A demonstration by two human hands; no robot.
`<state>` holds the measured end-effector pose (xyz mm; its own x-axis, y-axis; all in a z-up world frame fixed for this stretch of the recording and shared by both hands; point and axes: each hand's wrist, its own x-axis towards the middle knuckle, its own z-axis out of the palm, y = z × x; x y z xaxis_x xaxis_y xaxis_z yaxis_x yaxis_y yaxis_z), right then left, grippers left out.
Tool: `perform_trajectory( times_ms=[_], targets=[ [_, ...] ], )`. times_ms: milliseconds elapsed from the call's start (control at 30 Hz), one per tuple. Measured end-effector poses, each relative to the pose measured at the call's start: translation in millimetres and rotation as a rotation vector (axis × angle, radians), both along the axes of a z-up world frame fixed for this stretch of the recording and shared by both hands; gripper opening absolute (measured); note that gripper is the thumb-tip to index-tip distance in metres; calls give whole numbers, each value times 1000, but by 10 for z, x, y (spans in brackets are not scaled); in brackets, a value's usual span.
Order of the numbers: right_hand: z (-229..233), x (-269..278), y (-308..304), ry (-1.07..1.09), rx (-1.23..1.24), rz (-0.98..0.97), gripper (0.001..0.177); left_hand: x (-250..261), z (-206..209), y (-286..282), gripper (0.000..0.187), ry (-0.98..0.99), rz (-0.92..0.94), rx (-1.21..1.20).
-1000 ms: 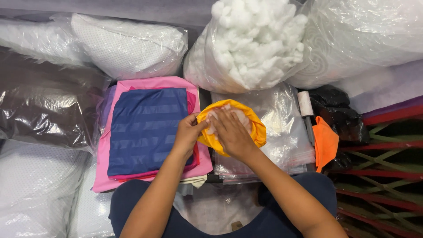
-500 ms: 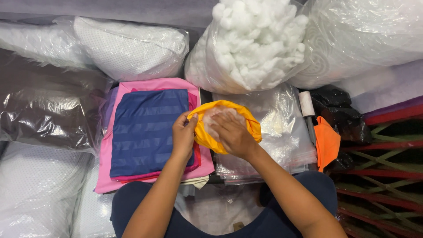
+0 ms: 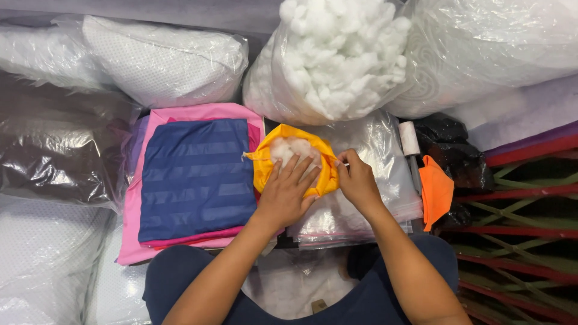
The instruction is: Stuffing a small yellow pillowcase with white fiberfill material by hand.
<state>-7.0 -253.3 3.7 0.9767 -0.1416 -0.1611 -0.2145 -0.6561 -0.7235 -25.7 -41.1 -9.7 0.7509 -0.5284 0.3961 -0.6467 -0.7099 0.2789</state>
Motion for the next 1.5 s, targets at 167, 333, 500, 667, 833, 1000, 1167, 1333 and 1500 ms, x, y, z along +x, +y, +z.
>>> perform_trajectory(
  times_ms=[167,333,500,667,833,1000,1167,1333,1500],
  targets=[
    [30,-61,10,-20,265,-50,12,29,-183,12,70,40,-1,71],
    [61,-75,33,-18,363,14,25,-3,-74,-56,90,-68,-10,-4],
    [111,-87,41,-2,449,62,25,74,-345,-37,73,124,44,182],
    [205,3,-36,43,192,37,26,22,-266,-69,67,52,41,113],
    [236,-19,-39,-41,-126,134,36,-46,-221,-120,66,-8,81,59],
    [203,-8,-33,103,-193,82,50,-56,-286,-129,73,-6,104,96],
    [106,-23,82,145,654,-164,27,-42,-348,-111,79,22,124,113],
    [-126,45,73,246,1410,-481,23,-32,-354,-78,85,30,144,123],
    [-126,62,151,144,756,-429,22,-79,-182,-97,81,-28,79,75]
  ],
)
